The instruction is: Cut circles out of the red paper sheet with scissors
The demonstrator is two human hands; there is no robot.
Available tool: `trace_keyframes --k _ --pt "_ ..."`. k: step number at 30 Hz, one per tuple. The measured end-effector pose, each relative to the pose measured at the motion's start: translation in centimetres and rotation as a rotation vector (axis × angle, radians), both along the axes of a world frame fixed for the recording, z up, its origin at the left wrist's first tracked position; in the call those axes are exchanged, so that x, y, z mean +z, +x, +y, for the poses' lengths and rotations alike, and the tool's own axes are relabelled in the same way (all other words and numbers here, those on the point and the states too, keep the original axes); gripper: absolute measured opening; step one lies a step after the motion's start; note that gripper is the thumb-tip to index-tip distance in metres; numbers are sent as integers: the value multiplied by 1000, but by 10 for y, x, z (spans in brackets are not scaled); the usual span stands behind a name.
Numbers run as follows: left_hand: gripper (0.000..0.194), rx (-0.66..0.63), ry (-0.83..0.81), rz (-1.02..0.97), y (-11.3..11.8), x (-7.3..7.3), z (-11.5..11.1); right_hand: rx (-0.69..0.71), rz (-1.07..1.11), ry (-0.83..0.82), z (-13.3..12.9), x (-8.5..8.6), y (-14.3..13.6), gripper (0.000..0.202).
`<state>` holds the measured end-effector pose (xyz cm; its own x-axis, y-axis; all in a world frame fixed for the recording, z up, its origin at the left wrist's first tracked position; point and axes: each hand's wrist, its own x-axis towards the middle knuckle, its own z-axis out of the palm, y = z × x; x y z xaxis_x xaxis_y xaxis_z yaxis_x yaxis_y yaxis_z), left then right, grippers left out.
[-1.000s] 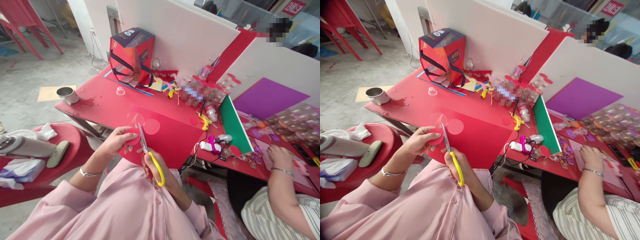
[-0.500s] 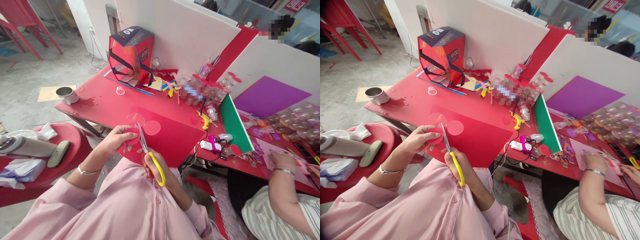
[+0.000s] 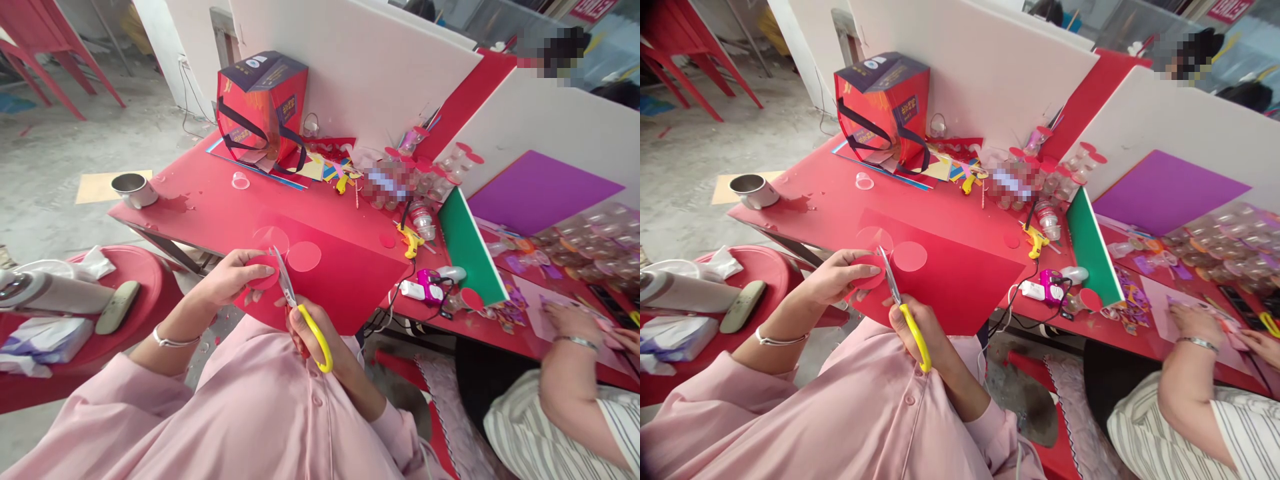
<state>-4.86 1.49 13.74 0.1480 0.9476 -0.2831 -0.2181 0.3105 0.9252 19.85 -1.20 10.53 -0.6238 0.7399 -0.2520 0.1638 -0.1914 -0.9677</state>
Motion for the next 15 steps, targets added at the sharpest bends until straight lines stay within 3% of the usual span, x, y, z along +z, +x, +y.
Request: trace_keyframes --k 9,15 --pt "33 -20 -9 9 -2 1 1 1 2 17 -1 1 1 84" --pt "37 -65 -2 27 -10 -10 1 6 -1 2 -1 1 1 83"
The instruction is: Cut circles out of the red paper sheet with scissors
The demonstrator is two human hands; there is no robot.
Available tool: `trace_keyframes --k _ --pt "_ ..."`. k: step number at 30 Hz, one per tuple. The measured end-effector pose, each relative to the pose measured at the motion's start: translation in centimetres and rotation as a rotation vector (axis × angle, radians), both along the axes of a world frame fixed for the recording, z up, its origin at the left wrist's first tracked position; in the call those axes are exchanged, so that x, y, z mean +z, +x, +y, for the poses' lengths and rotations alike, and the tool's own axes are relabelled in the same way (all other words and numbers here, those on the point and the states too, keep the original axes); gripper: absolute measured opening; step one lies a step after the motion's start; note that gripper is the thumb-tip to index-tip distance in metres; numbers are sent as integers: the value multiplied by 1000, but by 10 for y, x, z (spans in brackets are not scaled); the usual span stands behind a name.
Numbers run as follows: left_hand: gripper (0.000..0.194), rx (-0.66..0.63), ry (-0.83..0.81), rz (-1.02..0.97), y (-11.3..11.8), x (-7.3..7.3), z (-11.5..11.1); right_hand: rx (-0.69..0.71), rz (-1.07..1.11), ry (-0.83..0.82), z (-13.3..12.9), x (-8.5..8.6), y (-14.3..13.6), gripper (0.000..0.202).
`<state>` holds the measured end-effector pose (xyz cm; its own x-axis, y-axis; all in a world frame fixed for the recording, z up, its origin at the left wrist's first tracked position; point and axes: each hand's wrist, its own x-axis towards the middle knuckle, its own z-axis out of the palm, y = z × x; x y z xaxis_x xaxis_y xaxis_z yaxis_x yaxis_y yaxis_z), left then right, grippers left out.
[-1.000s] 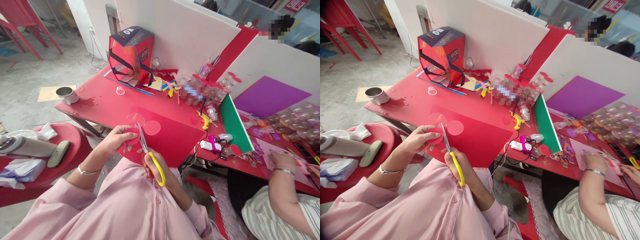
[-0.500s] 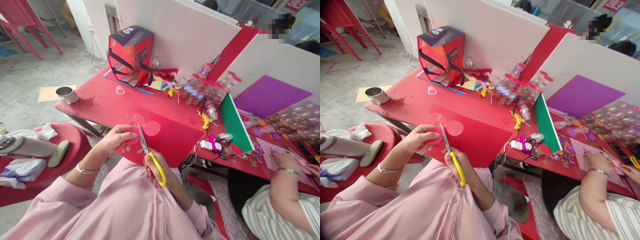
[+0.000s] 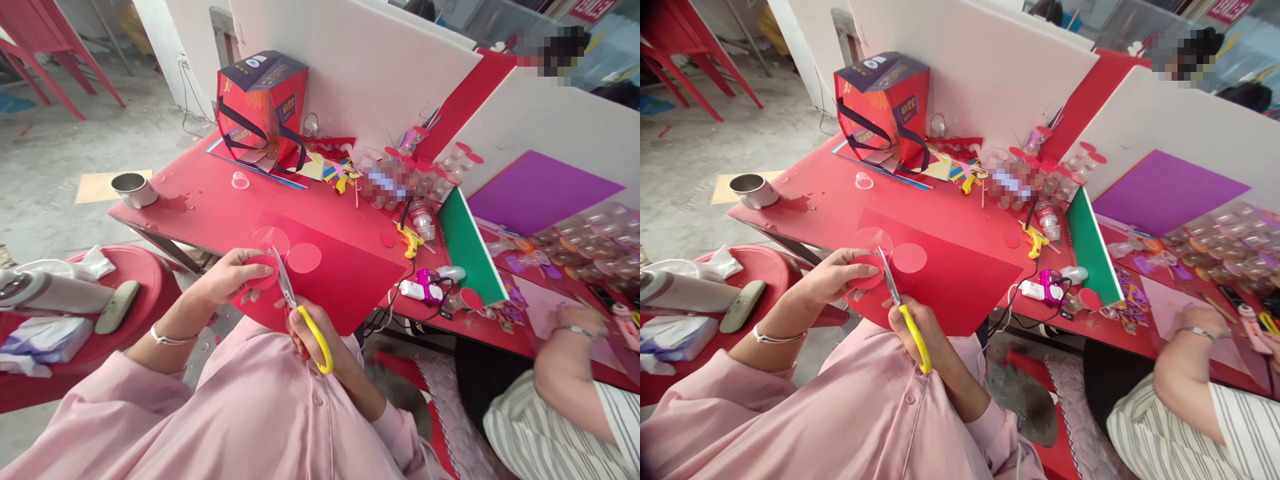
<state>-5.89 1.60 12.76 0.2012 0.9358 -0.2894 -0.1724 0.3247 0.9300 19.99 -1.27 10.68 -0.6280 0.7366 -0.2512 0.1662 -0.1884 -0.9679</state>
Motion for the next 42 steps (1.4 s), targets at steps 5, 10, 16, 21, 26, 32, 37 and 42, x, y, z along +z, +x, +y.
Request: trace_keyframes --k 5,10,16,21,26,32,37,42 --pt "36 -48 16 5 -5 -5 0 5 -8 16 -1 2 0 85" --pt "36 -55 -8 -14 -4 0 0 20 -43 17 0 6 1 86" --pt "37 -71 -9 -21 -4 0 2 16 -43 36 0 10 3 84" --pt "35 -64 15 4 -3 4 2 -1 -35 18 -2 11 2 86" --pt "34 -72 5 28 -1 11 3 19 -36 34 1 10 3 85" --pt "33 -104 16 -2 -1 14 4 13 -23 28 0 11 4 84" --pt "38 -121 18 12 -5 12 5 5 -29 30 -1 16 4 86" --pt "39 -148 -18 61 -10 6 5 9 -16 36 1 16 5 85"
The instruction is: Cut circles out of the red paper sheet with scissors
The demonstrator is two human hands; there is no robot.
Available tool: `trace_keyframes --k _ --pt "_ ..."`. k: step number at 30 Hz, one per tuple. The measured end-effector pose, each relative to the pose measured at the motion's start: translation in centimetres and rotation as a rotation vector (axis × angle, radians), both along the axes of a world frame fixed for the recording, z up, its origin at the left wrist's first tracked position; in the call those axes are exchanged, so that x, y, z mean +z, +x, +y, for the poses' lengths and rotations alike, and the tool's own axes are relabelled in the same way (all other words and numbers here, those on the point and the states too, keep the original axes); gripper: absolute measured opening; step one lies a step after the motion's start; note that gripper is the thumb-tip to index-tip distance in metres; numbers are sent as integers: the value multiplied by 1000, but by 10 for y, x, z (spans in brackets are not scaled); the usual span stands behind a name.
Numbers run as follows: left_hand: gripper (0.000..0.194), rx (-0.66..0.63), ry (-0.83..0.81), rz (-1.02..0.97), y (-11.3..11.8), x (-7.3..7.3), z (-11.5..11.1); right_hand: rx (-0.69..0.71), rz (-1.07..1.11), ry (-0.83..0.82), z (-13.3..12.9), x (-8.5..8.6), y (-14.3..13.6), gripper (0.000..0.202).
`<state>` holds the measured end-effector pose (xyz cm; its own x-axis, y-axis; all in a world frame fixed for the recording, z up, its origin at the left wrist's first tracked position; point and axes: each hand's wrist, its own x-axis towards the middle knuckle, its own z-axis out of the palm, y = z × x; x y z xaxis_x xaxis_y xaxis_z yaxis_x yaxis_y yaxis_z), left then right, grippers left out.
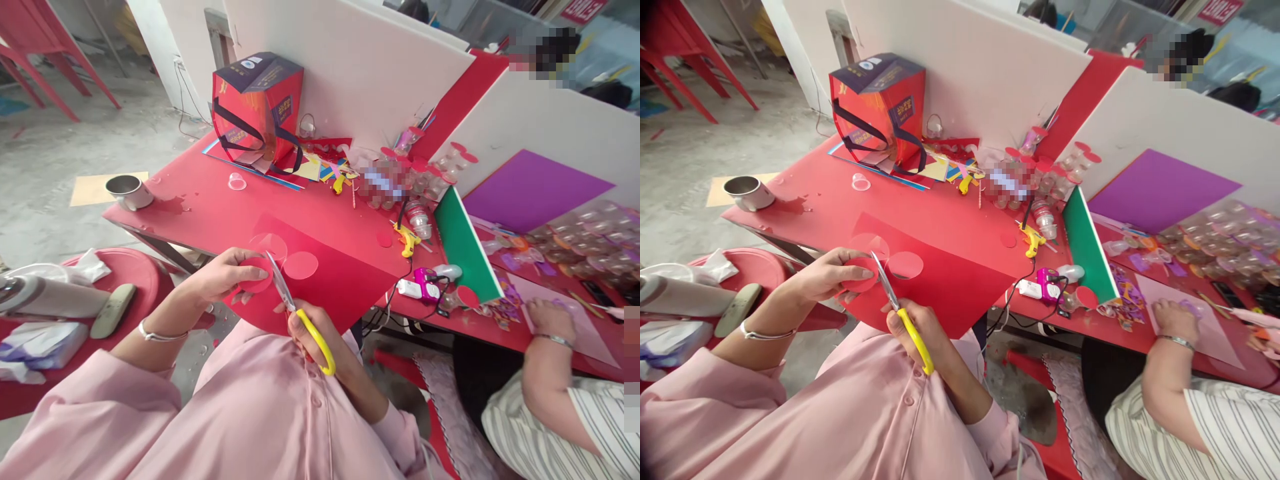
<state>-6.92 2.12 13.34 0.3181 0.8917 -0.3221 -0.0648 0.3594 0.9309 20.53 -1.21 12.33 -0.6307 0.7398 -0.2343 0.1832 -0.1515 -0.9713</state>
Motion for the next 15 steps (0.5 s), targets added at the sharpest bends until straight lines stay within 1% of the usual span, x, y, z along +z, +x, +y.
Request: trace_keyframes --k 4,8,12,13,15 --pt "35 45 5 80 1 -1 -2 -17 -5 8 0 0 0 87" --pt "41 116 37 218 3 -1 -4 -84 -16 56 2 3 -1 86" --pt "53 265 70 209 7 -8 4 -116 -11 161 9 5 -1 74" --pt "53 306 91 208 9 -10 8 -129 -14 180 12 5 -1 73" --pt "46 372 141 199 15 -15 18 -146 -20 183 18 6 0 73"
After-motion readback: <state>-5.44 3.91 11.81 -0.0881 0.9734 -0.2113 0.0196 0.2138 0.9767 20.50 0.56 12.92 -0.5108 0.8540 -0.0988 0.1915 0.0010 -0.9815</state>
